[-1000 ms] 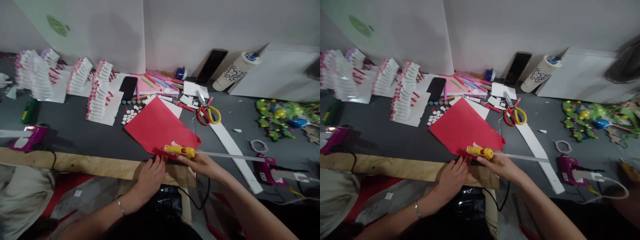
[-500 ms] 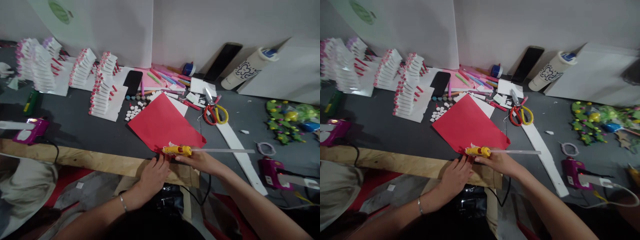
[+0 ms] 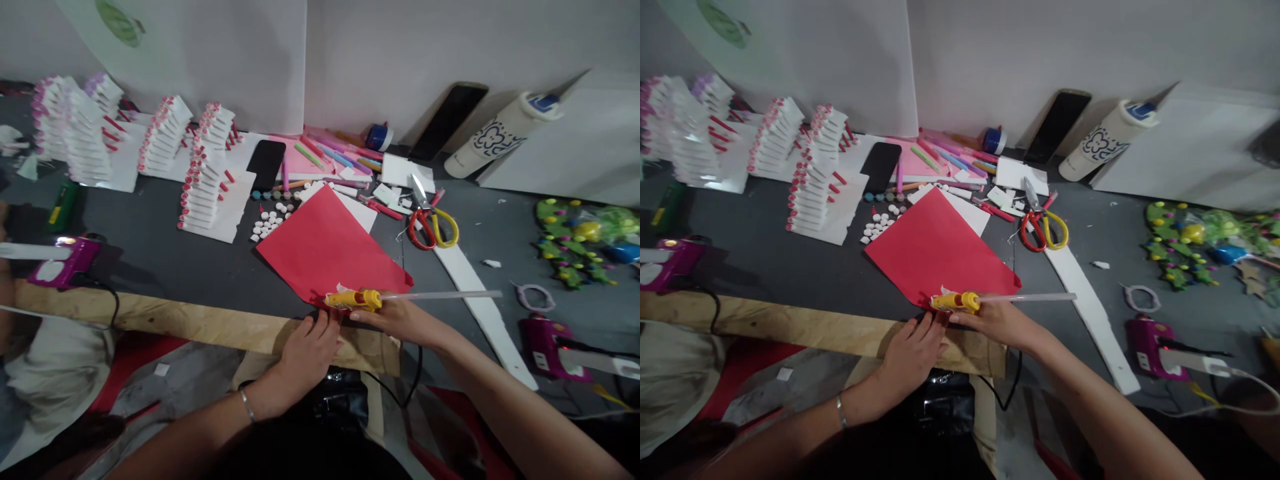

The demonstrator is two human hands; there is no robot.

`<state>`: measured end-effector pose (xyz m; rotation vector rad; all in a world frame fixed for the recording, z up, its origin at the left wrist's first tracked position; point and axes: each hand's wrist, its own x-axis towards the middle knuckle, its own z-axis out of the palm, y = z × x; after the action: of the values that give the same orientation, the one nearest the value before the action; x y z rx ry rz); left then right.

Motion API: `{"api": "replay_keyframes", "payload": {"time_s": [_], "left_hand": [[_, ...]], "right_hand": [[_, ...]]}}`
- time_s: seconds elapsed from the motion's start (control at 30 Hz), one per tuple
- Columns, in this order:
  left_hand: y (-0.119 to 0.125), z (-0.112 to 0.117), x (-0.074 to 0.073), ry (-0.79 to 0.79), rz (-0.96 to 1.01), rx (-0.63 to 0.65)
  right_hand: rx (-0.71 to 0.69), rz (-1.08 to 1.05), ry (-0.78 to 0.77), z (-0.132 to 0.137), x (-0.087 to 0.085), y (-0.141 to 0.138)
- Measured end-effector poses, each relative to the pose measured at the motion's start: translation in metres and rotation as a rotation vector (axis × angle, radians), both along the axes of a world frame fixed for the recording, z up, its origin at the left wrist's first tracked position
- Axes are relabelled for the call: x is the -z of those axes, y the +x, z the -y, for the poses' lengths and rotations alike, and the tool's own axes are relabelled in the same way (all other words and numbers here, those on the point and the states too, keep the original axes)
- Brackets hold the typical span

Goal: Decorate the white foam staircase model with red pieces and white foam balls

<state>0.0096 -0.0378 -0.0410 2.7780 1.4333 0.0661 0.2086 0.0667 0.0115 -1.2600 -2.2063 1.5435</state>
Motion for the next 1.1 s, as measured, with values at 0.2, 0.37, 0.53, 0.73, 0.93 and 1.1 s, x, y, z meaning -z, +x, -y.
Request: {"api": "replay_keyframes", "payload": {"time_s": [0.2, 0.37, 0.53, 0.73, 0.93, 1.1], "left_hand": [[-0.001, -0.001, -0.001, -0.024, -0.032, 0.008], [-0.001, 0.000, -0.003, -0.059, -0.056, -0.002], [-0.001, -0.001, -0.004, -0.047, -0.065, 0.004], [-0.001, -0.002, -0.008, -0.032, -0.064, 0.003], [-0.002, -0.002, -0.006, -0.034, -0.096, 0.009], [-0.003, -0.002, -0.004, -0.034, -0.086, 0.000]], "right_hand": [[0.028, -0.034, -0.023, -0.001, 0.002, 0.001], [0.055, -0.052, -0.015, -0.002, -0.002, 0.002], [0.089, -0.034, 0.003, -0.001, -0.004, 0.007], [0.113, -0.007, 0.018, -0.002, -0.006, 0.015], [0.064, 0.009, 0.012, -0.003, -0.009, 0.021], [0.035, 0.042, -0.023, -0.005, -0.013, 0.025]]}}
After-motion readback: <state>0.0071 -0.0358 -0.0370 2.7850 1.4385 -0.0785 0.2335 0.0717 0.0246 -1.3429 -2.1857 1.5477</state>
